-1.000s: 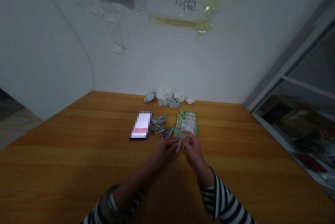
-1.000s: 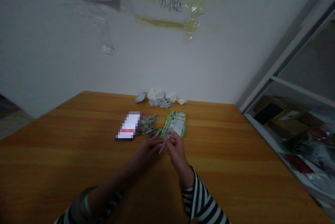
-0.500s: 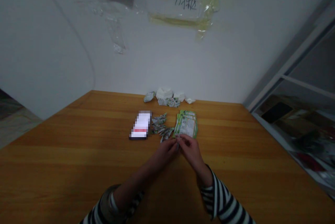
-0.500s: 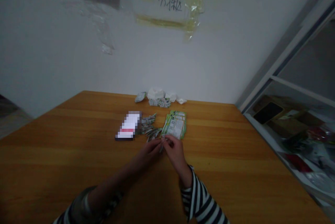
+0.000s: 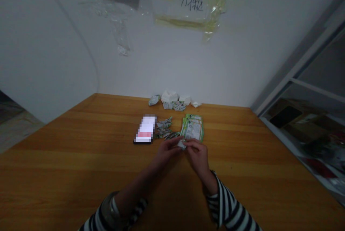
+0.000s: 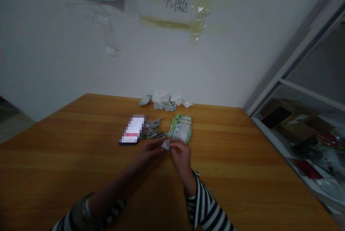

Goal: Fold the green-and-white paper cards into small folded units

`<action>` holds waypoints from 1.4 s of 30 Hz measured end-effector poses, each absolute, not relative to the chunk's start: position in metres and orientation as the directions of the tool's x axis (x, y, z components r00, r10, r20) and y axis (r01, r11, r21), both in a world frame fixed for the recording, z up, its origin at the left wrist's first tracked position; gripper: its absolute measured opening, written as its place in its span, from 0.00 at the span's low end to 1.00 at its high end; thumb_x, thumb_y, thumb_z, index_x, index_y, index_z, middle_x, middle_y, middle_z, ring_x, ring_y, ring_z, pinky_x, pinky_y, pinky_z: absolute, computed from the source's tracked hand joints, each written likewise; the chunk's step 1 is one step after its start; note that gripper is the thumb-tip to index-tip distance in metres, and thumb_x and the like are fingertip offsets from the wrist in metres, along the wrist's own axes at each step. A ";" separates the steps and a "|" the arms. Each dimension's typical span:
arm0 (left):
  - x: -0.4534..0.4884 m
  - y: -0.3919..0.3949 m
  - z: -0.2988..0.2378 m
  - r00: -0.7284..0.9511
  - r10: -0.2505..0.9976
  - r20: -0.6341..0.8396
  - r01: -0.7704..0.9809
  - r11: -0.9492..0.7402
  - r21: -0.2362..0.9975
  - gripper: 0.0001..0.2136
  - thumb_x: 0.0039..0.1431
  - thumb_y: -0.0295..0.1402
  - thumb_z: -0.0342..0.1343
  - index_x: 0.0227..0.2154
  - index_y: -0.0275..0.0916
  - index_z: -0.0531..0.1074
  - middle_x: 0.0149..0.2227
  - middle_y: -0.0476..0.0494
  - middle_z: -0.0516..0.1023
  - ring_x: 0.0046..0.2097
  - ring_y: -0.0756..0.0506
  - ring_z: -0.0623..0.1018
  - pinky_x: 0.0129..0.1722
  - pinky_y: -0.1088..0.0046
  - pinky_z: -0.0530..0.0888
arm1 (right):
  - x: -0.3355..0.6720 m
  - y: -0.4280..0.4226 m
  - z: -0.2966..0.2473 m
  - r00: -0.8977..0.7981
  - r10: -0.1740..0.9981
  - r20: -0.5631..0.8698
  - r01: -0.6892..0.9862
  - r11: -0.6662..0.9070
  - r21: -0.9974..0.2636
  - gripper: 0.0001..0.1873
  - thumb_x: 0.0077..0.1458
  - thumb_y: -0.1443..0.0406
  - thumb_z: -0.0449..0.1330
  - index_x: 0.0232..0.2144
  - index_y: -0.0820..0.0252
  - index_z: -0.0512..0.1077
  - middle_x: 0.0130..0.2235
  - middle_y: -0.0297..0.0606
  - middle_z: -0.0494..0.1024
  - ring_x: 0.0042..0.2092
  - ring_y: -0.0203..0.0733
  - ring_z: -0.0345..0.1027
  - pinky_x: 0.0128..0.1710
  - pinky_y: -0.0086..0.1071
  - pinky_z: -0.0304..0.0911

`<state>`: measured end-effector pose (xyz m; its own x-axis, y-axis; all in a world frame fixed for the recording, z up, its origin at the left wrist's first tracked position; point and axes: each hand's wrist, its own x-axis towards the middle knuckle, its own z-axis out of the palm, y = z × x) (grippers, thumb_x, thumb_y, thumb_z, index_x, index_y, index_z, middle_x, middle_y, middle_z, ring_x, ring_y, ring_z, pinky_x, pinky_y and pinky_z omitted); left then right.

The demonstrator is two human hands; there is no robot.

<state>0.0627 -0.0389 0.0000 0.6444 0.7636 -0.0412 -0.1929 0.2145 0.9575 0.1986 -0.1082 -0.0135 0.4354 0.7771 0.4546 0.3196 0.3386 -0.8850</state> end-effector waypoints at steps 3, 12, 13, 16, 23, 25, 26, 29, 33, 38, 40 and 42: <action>0.062 -0.037 0.001 0.596 0.792 -0.129 -0.225 0.319 0.921 0.22 0.43 0.36 0.68 0.44 0.36 0.76 0.44 0.38 0.81 0.42 0.41 0.80 0.42 0.67 0.74 | 0.200 -0.107 -0.011 0.396 0.806 0.439 0.299 0.339 -0.892 0.15 0.50 0.72 0.56 0.32 0.54 0.81 0.36 0.39 0.81 0.41 0.43 0.74 0.44 0.37 0.67; 0.058 -0.034 0.003 0.464 0.882 -0.078 -0.204 0.192 0.960 0.23 0.41 0.38 0.69 0.41 0.32 0.77 0.35 0.36 0.84 0.34 0.41 0.82 0.34 0.69 0.76 | 0.183 -0.103 -0.015 0.471 0.864 0.180 -0.139 0.274 -0.952 0.16 0.43 0.63 0.69 0.35 0.55 0.70 0.38 0.36 0.79 0.41 0.41 0.74 0.41 0.35 0.69; 0.059 -0.037 0.005 0.439 0.897 -0.061 -0.201 0.164 0.966 0.21 0.41 0.37 0.69 0.38 0.32 0.78 0.34 0.36 0.84 0.35 0.41 0.82 0.35 0.69 0.76 | 0.182 -0.102 -0.017 0.460 0.874 0.159 -0.149 0.252 -0.956 0.18 0.41 0.61 0.70 0.36 0.55 0.69 0.38 0.36 0.79 0.40 0.41 0.74 0.40 0.34 0.70; 0.061 -0.046 0.012 0.360 0.933 0.015 -0.192 0.058 0.980 0.14 0.42 0.34 0.68 0.33 0.34 0.79 0.35 0.38 0.84 0.37 0.40 0.82 0.38 0.68 0.77 | 0.179 -0.100 -0.022 0.340 0.934 0.111 -0.098 0.153 -0.983 0.17 0.44 0.54 0.67 0.33 0.59 0.72 0.31 0.35 0.78 0.32 0.40 0.73 0.32 0.33 0.69; 0.063 -0.052 0.018 0.392 0.916 0.089 -0.220 -0.001 0.975 0.11 0.47 0.32 0.64 0.35 0.36 0.79 0.36 0.40 0.84 0.39 0.41 0.82 0.40 0.68 0.77 | 0.179 -0.105 -0.022 0.308 0.933 0.185 0.108 0.159 -0.981 0.22 0.53 0.51 0.58 0.17 0.60 0.68 0.17 0.30 0.68 0.20 0.34 0.61 0.20 0.27 0.58; 0.063 -0.048 0.018 0.441 0.895 0.071 -0.203 0.023 0.979 0.11 0.47 0.32 0.64 0.35 0.35 0.79 0.35 0.41 0.84 0.38 0.42 0.82 0.41 0.68 0.77 | 0.180 -0.107 -0.020 0.310 0.923 0.227 0.180 0.177 -0.968 0.21 0.54 0.54 0.58 0.16 0.60 0.67 0.17 0.30 0.67 0.20 0.34 0.59 0.20 0.26 0.55; 0.063 -0.046 0.017 0.472 0.880 0.055 -0.180 0.036 0.983 0.11 0.47 0.32 0.64 0.35 0.35 0.79 0.35 0.41 0.84 0.38 0.42 0.82 0.41 0.68 0.77 | 0.181 -0.108 -0.020 0.310 0.918 0.246 0.216 0.184 -0.959 0.21 0.54 0.55 0.58 0.15 0.60 0.66 0.17 0.30 0.66 0.21 0.33 0.58 0.21 0.26 0.54; 0.061 -0.041 0.015 0.525 0.850 0.051 -0.109 0.008 0.994 0.09 0.48 0.33 0.63 0.32 0.34 0.80 0.31 0.41 0.84 0.35 0.42 0.82 0.37 0.68 0.76 | 0.181 -0.110 -0.019 0.294 0.911 0.290 0.308 0.197 -0.931 0.19 0.54 0.59 0.59 0.14 0.60 0.65 0.17 0.29 0.64 0.21 0.33 0.55 0.21 0.26 0.51; 0.057 -0.039 0.014 0.469 0.876 0.115 -0.068 -0.094 0.993 0.07 0.49 0.33 0.61 0.27 0.34 0.79 0.28 0.42 0.83 0.31 0.43 0.81 0.32 0.70 0.76 | 0.180 -0.110 -0.014 0.217 0.924 0.315 0.378 0.218 -0.900 0.15 0.54 0.63 0.58 0.17 0.60 0.68 0.19 0.30 0.67 0.23 0.34 0.58 0.22 0.26 0.53; 0.058 -0.038 0.013 0.532 0.829 0.174 -0.014 -0.197 0.980 0.07 0.51 0.32 0.60 0.30 0.36 0.81 0.32 0.42 0.84 0.35 0.42 0.81 0.38 0.69 0.76 | 0.187 -0.113 -0.004 0.232 0.915 0.330 0.431 0.208 -0.878 0.11 0.58 0.62 0.55 0.28 0.60 0.75 0.25 0.34 0.75 0.27 0.38 0.67 0.28 0.28 0.61; 0.058 -0.038 0.009 0.567 0.792 0.228 0.024 -0.293 0.956 0.09 0.54 0.31 0.57 0.35 0.38 0.80 0.38 0.42 0.84 0.40 0.42 0.81 0.42 0.67 0.75 | 0.192 -0.113 -0.002 0.228 0.912 0.341 0.455 0.210 -0.865 0.10 0.59 0.63 0.54 0.38 0.59 0.75 0.31 0.37 0.78 0.33 0.41 0.71 0.33 0.29 0.64; 0.059 -0.039 0.004 0.585 0.767 0.265 0.085 -0.382 0.920 0.10 0.57 0.30 0.54 0.39 0.39 0.79 0.40 0.43 0.83 0.40 0.43 0.80 0.42 0.68 0.75 | 0.195 -0.113 -0.001 0.207 0.914 0.348 0.491 0.211 -0.845 0.11 0.60 0.65 0.53 0.41 0.58 0.74 0.34 0.38 0.79 0.36 0.42 0.72 0.36 0.30 0.65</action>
